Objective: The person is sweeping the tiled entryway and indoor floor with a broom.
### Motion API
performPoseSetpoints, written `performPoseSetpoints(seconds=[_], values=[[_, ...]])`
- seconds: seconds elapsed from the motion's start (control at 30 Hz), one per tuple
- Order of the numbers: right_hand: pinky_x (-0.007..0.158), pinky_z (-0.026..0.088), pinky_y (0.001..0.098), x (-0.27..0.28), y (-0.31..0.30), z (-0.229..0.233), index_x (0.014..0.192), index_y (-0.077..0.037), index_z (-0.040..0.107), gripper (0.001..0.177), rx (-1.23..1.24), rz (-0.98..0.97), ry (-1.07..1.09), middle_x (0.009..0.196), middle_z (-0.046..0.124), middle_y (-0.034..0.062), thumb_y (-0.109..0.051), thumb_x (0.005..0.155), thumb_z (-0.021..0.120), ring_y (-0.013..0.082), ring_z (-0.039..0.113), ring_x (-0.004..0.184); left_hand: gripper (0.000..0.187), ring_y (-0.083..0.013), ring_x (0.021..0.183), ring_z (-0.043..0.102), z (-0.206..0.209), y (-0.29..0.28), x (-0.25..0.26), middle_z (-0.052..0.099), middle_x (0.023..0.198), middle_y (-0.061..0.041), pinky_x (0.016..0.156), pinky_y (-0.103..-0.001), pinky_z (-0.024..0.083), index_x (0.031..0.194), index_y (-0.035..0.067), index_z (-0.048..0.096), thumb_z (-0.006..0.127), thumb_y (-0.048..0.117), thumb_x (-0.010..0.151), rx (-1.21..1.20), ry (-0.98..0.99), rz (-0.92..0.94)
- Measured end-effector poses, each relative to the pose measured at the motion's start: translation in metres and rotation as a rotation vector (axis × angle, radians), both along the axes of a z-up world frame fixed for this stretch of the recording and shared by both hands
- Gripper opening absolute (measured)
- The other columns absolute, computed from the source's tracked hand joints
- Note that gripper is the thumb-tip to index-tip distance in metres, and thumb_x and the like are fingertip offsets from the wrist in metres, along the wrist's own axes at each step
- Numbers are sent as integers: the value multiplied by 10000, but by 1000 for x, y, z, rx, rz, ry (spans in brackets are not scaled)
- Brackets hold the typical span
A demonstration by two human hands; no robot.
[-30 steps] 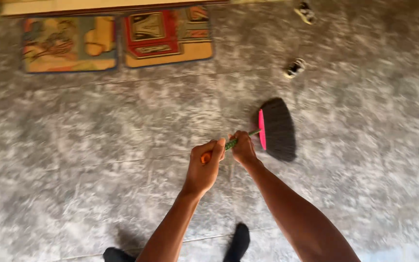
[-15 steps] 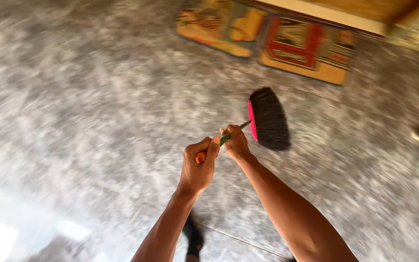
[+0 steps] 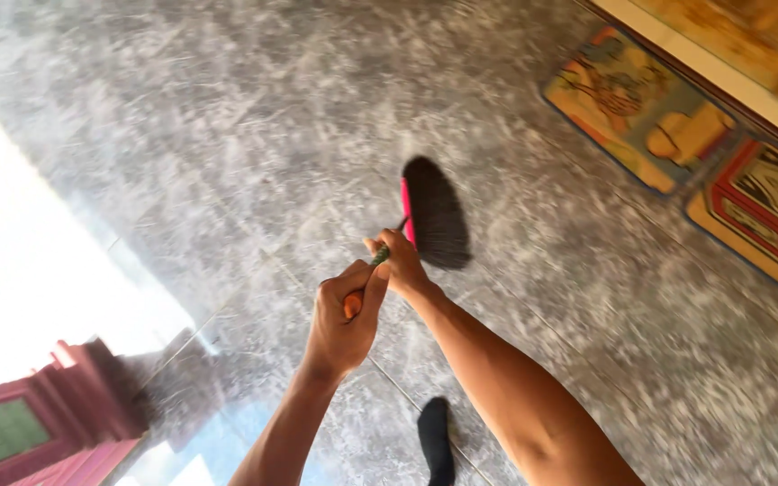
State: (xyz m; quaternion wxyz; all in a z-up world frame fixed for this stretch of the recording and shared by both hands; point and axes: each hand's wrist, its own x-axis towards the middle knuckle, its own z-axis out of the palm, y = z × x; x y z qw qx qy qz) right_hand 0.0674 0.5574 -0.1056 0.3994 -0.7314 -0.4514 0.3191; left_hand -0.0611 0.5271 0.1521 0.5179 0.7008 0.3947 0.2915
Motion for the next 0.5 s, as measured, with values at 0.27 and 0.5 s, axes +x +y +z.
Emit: performPoseSetpoints(seconds=[0.27,0.5], values=[[647,452,476,-53,49,137,749,-38,562,421,175,143,-137,778,556,157,-360,1005,653,337,570,684,312,-117,658,507,55,58,-97,559,701,-22,819,-366,477,787,32,592,526,173,1057,10,-195,97],[634,438,498,32,1,174,682,-51,575,513,146,48,-496,719,550,141,-462,961,704,351,573,671,538,-180,727,548,50,75,-56,473,668,-23,1166,-536,509,668,90,415,503,266,1169,-172,-568,-18]])
